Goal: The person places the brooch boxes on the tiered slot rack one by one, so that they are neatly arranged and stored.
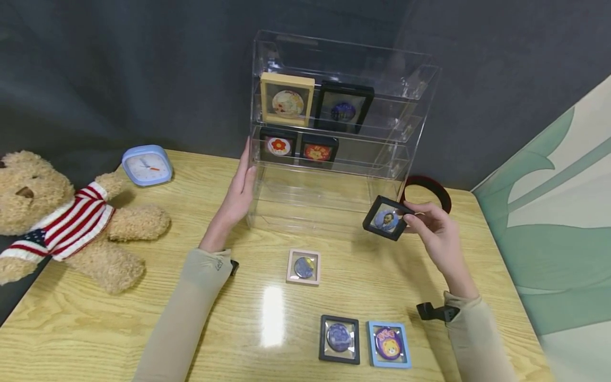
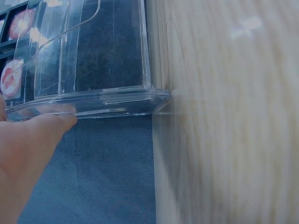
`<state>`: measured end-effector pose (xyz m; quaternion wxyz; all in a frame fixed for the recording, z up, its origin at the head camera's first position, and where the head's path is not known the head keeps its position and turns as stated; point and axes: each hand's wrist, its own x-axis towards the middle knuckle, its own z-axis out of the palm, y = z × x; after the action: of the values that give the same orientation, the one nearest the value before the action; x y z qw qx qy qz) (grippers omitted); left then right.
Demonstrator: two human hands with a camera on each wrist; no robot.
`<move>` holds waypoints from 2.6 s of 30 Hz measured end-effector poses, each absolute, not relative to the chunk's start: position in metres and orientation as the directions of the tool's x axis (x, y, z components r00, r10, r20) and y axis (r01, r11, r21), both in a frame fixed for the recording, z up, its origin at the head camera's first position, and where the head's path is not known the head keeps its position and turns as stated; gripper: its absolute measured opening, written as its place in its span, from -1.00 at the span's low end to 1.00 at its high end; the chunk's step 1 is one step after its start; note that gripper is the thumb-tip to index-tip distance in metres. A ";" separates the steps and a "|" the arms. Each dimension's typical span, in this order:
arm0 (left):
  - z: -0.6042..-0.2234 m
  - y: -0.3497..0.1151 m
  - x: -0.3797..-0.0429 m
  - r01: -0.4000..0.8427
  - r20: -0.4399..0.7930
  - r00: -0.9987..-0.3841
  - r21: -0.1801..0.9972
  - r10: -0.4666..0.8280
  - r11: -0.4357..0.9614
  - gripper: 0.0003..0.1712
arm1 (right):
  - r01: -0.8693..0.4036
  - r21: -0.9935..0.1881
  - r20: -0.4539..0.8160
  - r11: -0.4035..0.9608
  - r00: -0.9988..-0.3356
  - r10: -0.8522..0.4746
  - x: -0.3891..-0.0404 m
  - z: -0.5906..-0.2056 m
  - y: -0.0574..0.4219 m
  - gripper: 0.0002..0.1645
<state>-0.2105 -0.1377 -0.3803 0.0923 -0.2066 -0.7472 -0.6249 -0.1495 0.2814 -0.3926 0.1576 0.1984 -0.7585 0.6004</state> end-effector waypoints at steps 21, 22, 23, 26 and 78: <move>-0.381 -0.138 -0.212 0.425 0.399 -0.897 0.896 0.189 0.125 -0.30 | -0.580 -0.757 0.616 0.301 -0.787 0.033 -0.190 -0.327 0.245 -0.76; -0.382 -0.138 -0.212 0.423 0.397 -0.898 0.897 0.189 0.127 -0.30 | -0.577 -0.756 0.616 0.311 -0.787 0.037 -0.191 -0.324 0.243 -0.76; -0.382 -0.138 -0.212 0.423 0.396 -0.898 0.897 0.190 0.128 -0.31 | -0.573 -0.759 0.613 0.309 -0.789 0.042 -0.192 -0.322 0.241 -0.77; -0.386 -0.138 -0.215 0.429 0.402 -0.896 0.894 0.190 0.128 -0.31 | -0.564 -0.765 0.607 0.312 -0.793 0.054 -0.197 -0.316 0.235 -0.78; -0.416 -0.143 -0.236 0.484 0.458 -0.871 0.864 0.178 0.142 -0.29 | -0.499 -0.595 0.601 0.630 -0.797 -0.063 -0.231 -0.322 0.197 -0.78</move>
<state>-0.2357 -0.1428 -0.4163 0.1240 -0.2218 -0.7453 -0.6164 -0.2306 0.1970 -0.3222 0.2739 0.1632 -0.8603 0.3978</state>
